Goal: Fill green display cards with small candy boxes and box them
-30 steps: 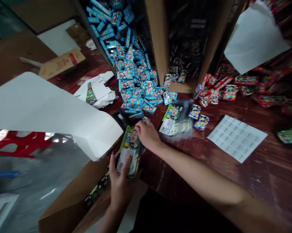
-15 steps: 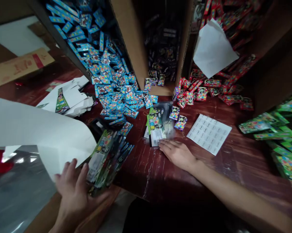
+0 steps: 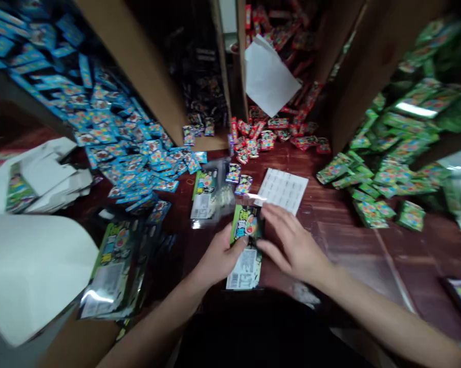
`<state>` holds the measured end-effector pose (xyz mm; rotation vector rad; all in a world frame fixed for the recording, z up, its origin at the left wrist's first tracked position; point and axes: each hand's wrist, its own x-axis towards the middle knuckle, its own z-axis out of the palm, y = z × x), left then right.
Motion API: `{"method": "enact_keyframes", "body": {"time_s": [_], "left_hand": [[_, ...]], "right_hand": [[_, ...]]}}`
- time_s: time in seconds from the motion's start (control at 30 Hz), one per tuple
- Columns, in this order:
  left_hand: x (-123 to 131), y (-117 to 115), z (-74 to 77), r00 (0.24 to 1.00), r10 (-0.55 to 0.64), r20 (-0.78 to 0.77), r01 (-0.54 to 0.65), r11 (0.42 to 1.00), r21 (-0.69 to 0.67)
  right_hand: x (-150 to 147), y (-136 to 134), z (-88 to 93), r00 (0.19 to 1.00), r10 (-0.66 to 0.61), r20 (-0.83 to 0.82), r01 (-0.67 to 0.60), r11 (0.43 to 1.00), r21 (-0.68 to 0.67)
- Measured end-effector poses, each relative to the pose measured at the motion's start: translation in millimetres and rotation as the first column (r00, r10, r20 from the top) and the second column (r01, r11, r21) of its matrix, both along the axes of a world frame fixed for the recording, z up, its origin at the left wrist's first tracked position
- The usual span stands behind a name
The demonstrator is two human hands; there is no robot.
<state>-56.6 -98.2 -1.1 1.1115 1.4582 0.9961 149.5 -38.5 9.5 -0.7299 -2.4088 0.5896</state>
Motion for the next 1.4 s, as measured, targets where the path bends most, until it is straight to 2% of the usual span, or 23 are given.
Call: {"method": "enact_keyframes", "body": {"time_s": [0.03, 0.1, 0.3, 0.37, 0.5, 0.53, 0.6, 0.67, 0.73, 0.77, 0.8, 0.87, 0.93, 1.0, 1.03, 1.1, 1.17, 1.23, 1.27, 1.3, 1.33, 1.37, 1.4], "left_hand": [[4.9, 1.7, -0.1, 0.996, -0.08, -0.041, 0.08, 0.997, 0.006], [12.8, 4.0, 1.8, 0.979, -0.177, -0.097, 0.178, 0.984, 0.008], [20.4, 10.2, 11.6, 0.91, -0.355, -0.215, 0.362, 0.932, -0.006], [21.6, 11.7, 12.5, 0.905, -0.362, -0.225, 0.372, 0.928, 0.002], [23.7, 13.8, 10.5, 0.932, -0.328, -0.156, 0.327, 0.944, -0.033], [23.6, 13.8, 9.9, 0.932, -0.337, -0.136, 0.333, 0.942, -0.052], [21.9, 12.8, 9.3, 0.92, -0.386, -0.066, 0.38, 0.921, -0.085], [19.1, 11.0, 9.1, 0.894, -0.444, 0.065, 0.449, 0.886, -0.12], [16.4, 10.0, 7.9, 0.88, -0.434, 0.195, 0.466, 0.87, -0.164], [15.6, 10.5, 6.5, 0.892, -0.388, 0.231, 0.431, 0.884, -0.182], [15.4, 11.6, 4.4, 0.917, -0.314, 0.245, 0.364, 0.911, -0.192], [17.3, 15.1, -2.4, 0.965, -0.103, 0.241, 0.145, 0.976, -0.164], [22.2, 17.6, -12.4, 0.964, 0.114, 0.24, -0.088, 0.989, -0.118], [28.3, 15.2, -24.4, 0.939, 0.267, 0.218, -0.251, 0.963, -0.098], [30.5, 11.8, -30.4, 0.935, 0.307, 0.177, -0.295, 0.951, -0.092], [30.2, 1.7, -40.3, 0.949, 0.312, 0.044, -0.309, 0.949, -0.068], [19.9, -7.4, -44.3, 0.944, 0.304, -0.13, -0.305, 0.952, 0.009], [-1.4, -7.0, -39.2, 0.86, 0.368, -0.355, -0.33, 0.93, 0.163], [-15.6, -1.0, -33.4, 0.778, 0.405, -0.48, -0.32, 0.913, 0.251], [-31.3, 9.4, -25.8, 0.663, 0.436, -0.608, -0.295, 0.899, 0.324], [-47.9, 24.2, -17.3, 0.545, 0.417, -0.728, -0.23, 0.909, 0.348], [-64.7, 42.8, -8.4, 0.425, 0.367, -0.828, -0.174, 0.93, 0.323], [-81.2, 64.2, 0.1, 0.298, 0.325, -0.897, -0.177, 0.943, 0.283]], "right_hand": [[3.0, 10.2, 1.3, 0.996, -0.092, 0.018, 0.092, 0.996, -0.003], [9.1, 26.4, 5.5, 0.986, -0.156, 0.06, 0.157, 0.988, -0.009], [24.8, 37.3, 18.9, 0.99, -0.058, 0.125, 0.071, 0.993, -0.099], [26.5, 36.5, 18.5, 0.989, -0.042, 0.141, 0.061, 0.989, -0.136], [26.7, 37.2, 19.1, 0.976, -0.086, 0.199, 0.114, 0.985, -0.131], [27.7, 38.7, 21.9, 0.974, -0.051, 0.223, 0.088, 0.983, -0.159], [32.3, 43.5, 31.1, 0.961, 0.132, 0.243, -0.059, 0.957, -0.285], [39.3, 49.4, 41.5, 0.911, 0.361, 0.197, -0.246, 0.862, -0.444], [44.8, 53.5, 46.6, 0.877, 0.464, 0.121, -0.338, 0.777, -0.531], [45.4, 53.9, 45.4, 0.896, 0.434, 0.093, -0.322, 0.78, -0.536], [43.6, 52.7, 41.4, 0.937, 0.344, 0.068, -0.261, 0.813, -0.521], [32.8, 44.6, 25.1, 0.998, 0.06, -0.017, -0.061, 0.868, -0.492], [13.9, 29.9, 1.0, 0.983, -0.154, -0.096, 0.081, 0.845, -0.528], [-7.4, 11.5, -25.6, 0.977, -0.203, -0.066, 0.131, 0.814, -0.566], [-17.0, 2.3, -38.0, 0.976, -0.216, 0.003, 0.181, 0.811, -0.556], [-30.5, -12.9, -58.0, 0.954, -0.248, 0.171, 0.301, 0.824, -0.48], [-35.2, -20.6, -68.3, 0.921, -0.252, 0.297, 0.359, 0.845, -0.395], [-33.6, -17.1, -66.8, 0.911, -0.171, 0.376, 0.313, 0.88, -0.357], [-32.4, -10.4, -61.6, 0.908, -0.127, 0.4, 0.275, 0.899, -0.34], [-32.2, 0.0, -53.8, 0.906, -0.098, 0.412, 0.242, 0.918, -0.315], [-34.1, 14.3, -44.3, 0.908, -0.089, 0.409, 0.217, 0.936, -0.278], [-38.7, 32.2, -34.0, 0.917, -0.096, 0.387, 0.196, 0.954, -0.226], [-46.3, 53.1, -23.9, 0.927, -0.118, 0.357, 0.187, 0.968, -0.167]]}}
